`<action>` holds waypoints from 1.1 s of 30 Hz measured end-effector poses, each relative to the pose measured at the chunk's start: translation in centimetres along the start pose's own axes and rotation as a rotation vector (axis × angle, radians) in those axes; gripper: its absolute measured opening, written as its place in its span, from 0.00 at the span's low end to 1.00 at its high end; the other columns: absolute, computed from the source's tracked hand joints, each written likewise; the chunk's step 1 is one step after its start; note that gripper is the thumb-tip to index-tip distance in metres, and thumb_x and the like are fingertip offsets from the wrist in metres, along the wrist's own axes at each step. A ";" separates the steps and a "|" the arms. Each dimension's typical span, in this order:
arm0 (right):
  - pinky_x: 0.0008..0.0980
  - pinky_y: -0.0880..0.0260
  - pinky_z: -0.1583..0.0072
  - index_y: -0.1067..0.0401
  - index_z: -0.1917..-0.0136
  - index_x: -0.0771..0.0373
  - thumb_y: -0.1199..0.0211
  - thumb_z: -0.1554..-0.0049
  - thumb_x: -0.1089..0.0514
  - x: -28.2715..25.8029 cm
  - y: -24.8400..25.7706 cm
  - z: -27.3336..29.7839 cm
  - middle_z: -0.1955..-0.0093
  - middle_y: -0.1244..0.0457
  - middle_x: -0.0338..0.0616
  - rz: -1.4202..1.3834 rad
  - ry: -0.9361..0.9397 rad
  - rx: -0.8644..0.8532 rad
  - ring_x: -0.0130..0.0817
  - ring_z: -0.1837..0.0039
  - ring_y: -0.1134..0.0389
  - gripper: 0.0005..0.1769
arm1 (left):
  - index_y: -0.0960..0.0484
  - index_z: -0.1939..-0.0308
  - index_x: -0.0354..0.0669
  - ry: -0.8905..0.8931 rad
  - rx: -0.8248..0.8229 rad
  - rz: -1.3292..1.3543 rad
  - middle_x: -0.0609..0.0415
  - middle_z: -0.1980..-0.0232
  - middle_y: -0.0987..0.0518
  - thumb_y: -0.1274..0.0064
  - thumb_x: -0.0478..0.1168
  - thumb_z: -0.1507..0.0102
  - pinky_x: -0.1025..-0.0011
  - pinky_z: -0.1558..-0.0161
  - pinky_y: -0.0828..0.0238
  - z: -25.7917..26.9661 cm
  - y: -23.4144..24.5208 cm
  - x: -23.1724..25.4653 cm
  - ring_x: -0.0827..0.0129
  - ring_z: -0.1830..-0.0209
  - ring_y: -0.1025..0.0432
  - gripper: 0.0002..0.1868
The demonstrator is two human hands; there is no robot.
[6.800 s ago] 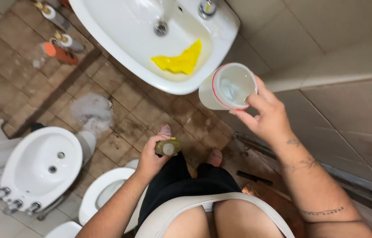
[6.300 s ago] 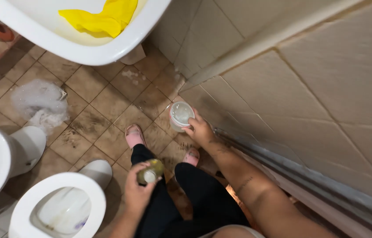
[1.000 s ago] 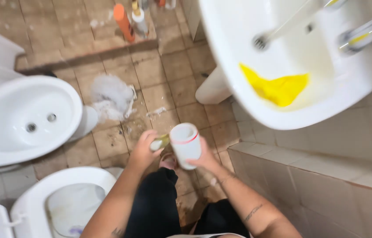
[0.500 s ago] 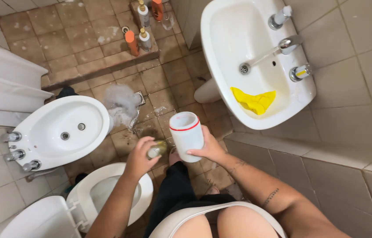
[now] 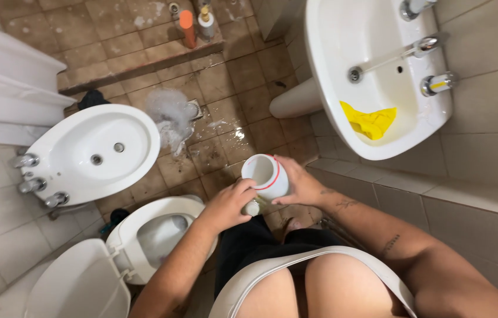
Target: The person cleans a bathroom sink by pouring liquid soap into it, scrubbing with a pink brush, rinsing with water from a cup, and wiping with a yellow cloth. They also retrieve the brush from a nearby shelf and rinse the cloth under the tap.
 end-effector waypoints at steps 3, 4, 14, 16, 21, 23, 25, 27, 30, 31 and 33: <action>0.60 0.30 0.35 0.49 0.21 0.60 0.21 0.55 0.46 -4.3 2.3 -1.5 0.22 0.53 0.63 0.111 0.157 -0.058 0.66 0.29 0.39 0.58 | 0.25 0.49 0.50 0.018 0.028 -0.065 0.59 0.40 0.30 0.34 0.40 0.51 0.56 0.43 0.24 0.7 -1.2 -0.1 0.50 0.42 0.26 0.27; 0.60 0.30 0.35 0.49 0.21 0.60 0.21 0.55 0.46 -5.1 2.5 -2.0 0.22 0.53 0.63 0.106 0.163 -0.059 0.66 0.29 0.39 0.58 | 0.25 0.49 0.50 0.024 0.028 -0.070 0.59 0.40 0.30 0.34 0.40 0.51 0.56 0.43 0.24 1.1 -1.3 0.0 0.50 0.42 0.26 0.27; 0.54 0.22 0.51 0.34 0.54 0.57 0.25 0.51 0.40 -3.6 5.2 0.6 0.27 0.43 0.55 0.214 0.055 0.016 0.66 0.48 0.28 0.26 | 0.25 0.48 0.46 0.119 0.022 -0.101 0.51 0.27 0.38 0.33 0.38 0.51 0.52 0.42 0.23 -0.4 3.0 5.4 0.48 0.42 0.25 0.28; 0.52 0.22 0.50 0.34 0.55 0.56 0.25 0.51 0.38 -3.2 6.8 2.3 0.27 0.43 0.54 0.210 0.039 0.076 0.64 0.47 0.28 0.27 | 0.24 0.48 0.44 0.151 0.063 -0.078 0.48 0.25 0.41 0.33 0.36 0.51 0.52 0.42 0.22 -0.9 3.5 6.7 0.48 0.41 0.24 0.27; 0.45 0.24 0.45 0.36 0.56 0.54 0.24 0.50 0.38 -4.4 12.5 7.2 0.25 0.42 0.47 0.084 -0.015 0.297 0.55 0.40 0.28 0.26 | 0.24 0.46 0.51 0.253 0.188 -0.181 0.56 0.25 0.36 0.32 0.42 0.50 0.58 0.44 0.21 -3.0 2.5 7.3 0.56 0.41 0.23 0.29; 0.47 0.26 0.42 0.35 0.56 0.54 0.24 0.50 0.40 -4.0 14.6 9.1 0.28 0.40 0.51 0.035 0.015 0.338 0.59 0.38 0.30 0.25 | 0.23 0.45 0.50 0.242 0.183 -0.185 0.55 0.28 0.32 0.32 0.40 0.49 0.57 0.43 0.22 -4.5 3.0 8.3 0.54 0.41 0.23 0.28; 0.48 0.28 0.40 0.34 0.56 0.55 0.24 0.50 0.43 -2.6 16.0 11.1 0.30 0.38 0.56 -0.015 0.054 0.373 0.63 0.37 0.31 0.23 | 0.22 0.45 0.49 0.238 0.186 -0.192 0.53 0.31 0.29 0.33 0.38 0.49 0.55 0.41 0.23 -5.3 2.8 8.9 0.52 0.41 0.23 0.28; 0.47 0.30 0.38 0.32 0.57 0.54 0.21 0.53 0.42 -0.3 16.9 13.1 0.30 0.37 0.54 -0.067 0.035 0.446 0.60 0.37 0.30 0.24 | 0.23 0.43 0.54 0.236 0.236 -0.301 0.61 0.35 0.25 0.30 0.42 0.53 0.58 0.41 0.24 -5.9 2.0 8.9 0.58 0.40 0.23 0.33; 0.45 0.31 0.38 0.32 0.58 0.55 0.20 0.53 0.45 3.1 18.1 14.8 0.34 0.35 0.56 -0.123 0.030 0.496 0.58 0.38 0.29 0.23 | 0.23 0.44 0.52 0.251 0.383 -0.273 0.57 0.39 0.21 0.30 0.41 0.51 0.60 0.41 0.26 -7.4 1.9 10.7 0.57 0.41 0.23 0.31; 0.45 0.31 0.38 0.32 0.58 0.55 0.20 0.53 0.45 3.4 18.7 15.1 0.34 0.35 0.56 -0.124 0.033 0.482 0.58 0.38 0.29 0.23 | 0.23 0.44 0.52 0.263 0.388 -0.268 0.57 0.39 0.21 0.30 0.41 0.51 0.60 0.41 0.26 -7.9 1.6 11.0 0.57 0.41 0.23 0.31; 0.46 0.32 0.37 0.32 0.59 0.57 0.18 0.54 0.48 3.9 19.5 15.4 0.35 0.34 0.58 -0.110 0.047 0.498 0.58 0.39 0.29 0.23 | 0.22 0.41 0.50 0.294 0.493 -0.262 0.55 0.40 0.21 0.29 0.39 0.49 0.60 0.40 0.26 -8.7 1.4 11.2 0.57 0.41 0.23 0.32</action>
Point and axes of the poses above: each hand's wrist, its own z-axis away from the middle knuckle, its own y-axis out of the back of the hand, x = y × z, the point moved 1 cm from there along -z, towards the middle knuckle
